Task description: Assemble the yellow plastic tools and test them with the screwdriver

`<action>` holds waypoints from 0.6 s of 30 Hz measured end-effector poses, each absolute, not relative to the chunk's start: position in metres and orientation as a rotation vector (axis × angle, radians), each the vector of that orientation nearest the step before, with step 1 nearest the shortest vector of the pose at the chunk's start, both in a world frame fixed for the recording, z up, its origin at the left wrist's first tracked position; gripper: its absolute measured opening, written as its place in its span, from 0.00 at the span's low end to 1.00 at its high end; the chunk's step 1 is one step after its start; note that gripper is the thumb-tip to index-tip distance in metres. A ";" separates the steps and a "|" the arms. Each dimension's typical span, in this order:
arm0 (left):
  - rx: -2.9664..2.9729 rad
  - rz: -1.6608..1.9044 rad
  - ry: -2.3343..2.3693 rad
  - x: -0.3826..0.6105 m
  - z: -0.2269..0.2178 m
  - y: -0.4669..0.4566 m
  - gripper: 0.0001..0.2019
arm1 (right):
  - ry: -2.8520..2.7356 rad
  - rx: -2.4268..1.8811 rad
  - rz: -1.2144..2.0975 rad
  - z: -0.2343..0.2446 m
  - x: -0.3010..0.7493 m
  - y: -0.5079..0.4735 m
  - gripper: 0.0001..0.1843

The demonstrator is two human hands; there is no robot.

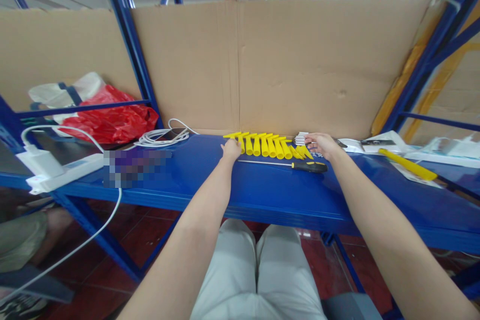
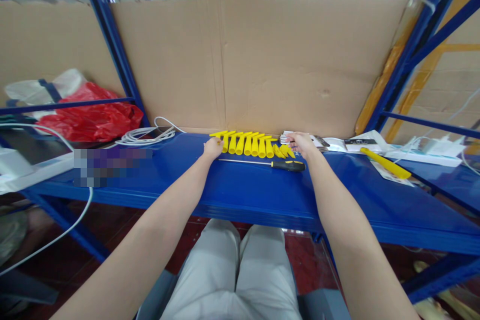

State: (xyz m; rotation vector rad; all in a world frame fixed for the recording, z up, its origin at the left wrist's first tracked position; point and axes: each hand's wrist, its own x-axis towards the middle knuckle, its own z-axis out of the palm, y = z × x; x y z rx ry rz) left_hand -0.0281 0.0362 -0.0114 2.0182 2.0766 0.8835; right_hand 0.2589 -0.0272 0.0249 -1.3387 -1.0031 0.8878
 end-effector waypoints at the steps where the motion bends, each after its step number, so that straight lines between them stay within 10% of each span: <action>1: 2.005 0.898 2.079 -0.029 -0.012 0.037 0.16 | -1.007 -1.338 0.886 0.025 0.259 -0.027 0.04; 18: 1.824 0.951 2.099 -0.032 -0.012 0.041 0.16 | -1.054 -1.349 0.860 0.021 0.261 -0.023 0.04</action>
